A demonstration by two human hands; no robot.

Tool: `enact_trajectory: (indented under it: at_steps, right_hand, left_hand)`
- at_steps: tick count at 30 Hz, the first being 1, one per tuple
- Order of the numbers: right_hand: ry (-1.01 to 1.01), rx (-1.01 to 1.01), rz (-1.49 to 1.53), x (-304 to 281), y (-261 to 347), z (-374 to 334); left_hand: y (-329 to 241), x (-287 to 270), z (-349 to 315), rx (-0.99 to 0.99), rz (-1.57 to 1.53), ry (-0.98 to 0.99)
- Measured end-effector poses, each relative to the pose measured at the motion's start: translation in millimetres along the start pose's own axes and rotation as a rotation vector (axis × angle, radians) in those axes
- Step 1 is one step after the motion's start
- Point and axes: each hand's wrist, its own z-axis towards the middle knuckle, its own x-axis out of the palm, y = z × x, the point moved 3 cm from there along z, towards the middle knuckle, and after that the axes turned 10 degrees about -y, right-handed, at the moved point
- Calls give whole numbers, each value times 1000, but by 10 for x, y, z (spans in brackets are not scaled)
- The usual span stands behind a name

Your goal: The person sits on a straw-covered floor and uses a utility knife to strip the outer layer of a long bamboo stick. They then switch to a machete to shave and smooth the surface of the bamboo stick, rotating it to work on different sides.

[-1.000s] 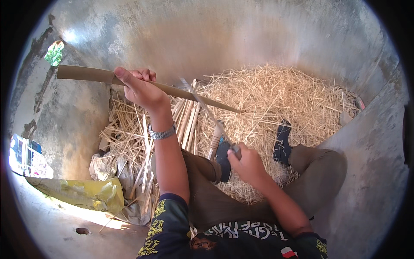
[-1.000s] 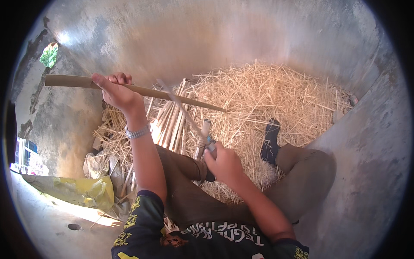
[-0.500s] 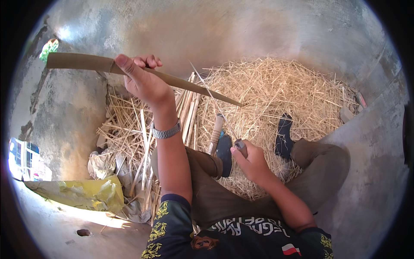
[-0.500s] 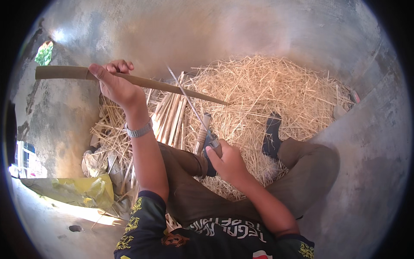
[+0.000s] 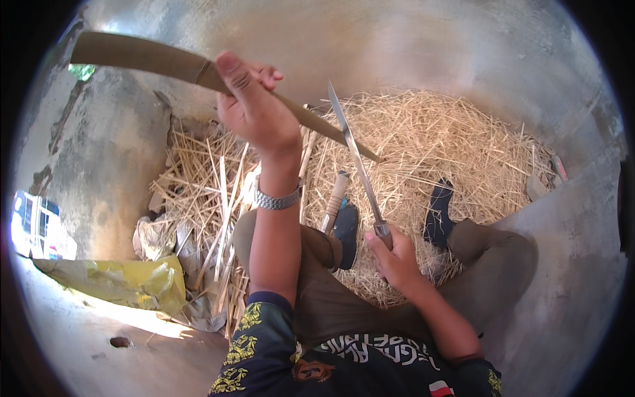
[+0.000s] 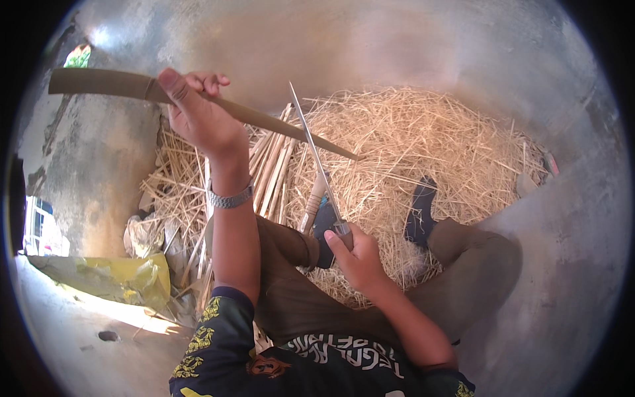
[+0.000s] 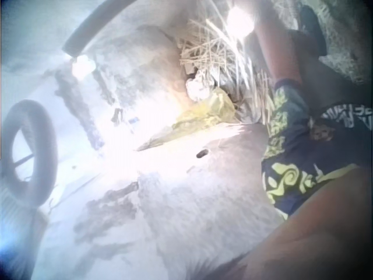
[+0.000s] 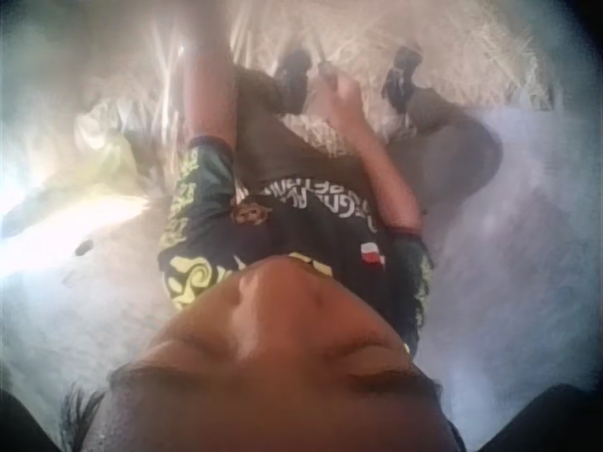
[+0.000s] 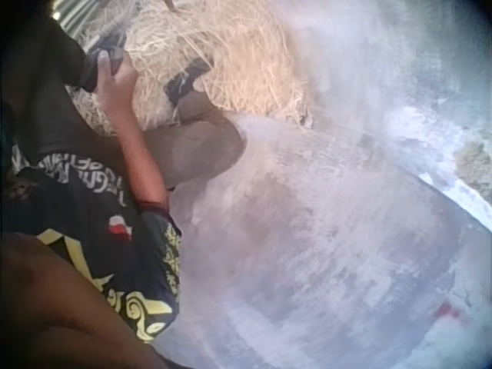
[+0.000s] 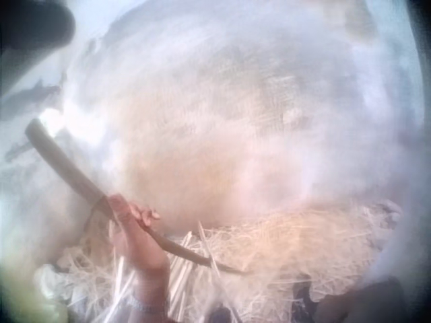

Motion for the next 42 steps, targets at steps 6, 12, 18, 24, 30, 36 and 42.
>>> enact_trajectory:
  at_steps: [6,12,18,24,30,36,42]
  right_hand:
    - [-2,-101,-94,-4,1,-21]
    - [25,376,202,-136,-261,255]
    - [72,466,331,-97,-160,221]
    - [126,473,390,-84,-44,154]
    - [252,524,622,-95,33,93]
    - [288,573,747,-101,156,49]
    - [369,639,993,-130,216,4]
  left_hand:
    - [-37,32,-41,20,2,4]
    - [28,-95,102,15,56,-8]
    - [30,-59,121,80,91,18]
    - [-96,75,43,-35,157,-101]
    - [111,-65,86,12,133,-33]
    - [-136,162,-29,-20,188,-78]
    - [-116,150,-88,39,164,-7]
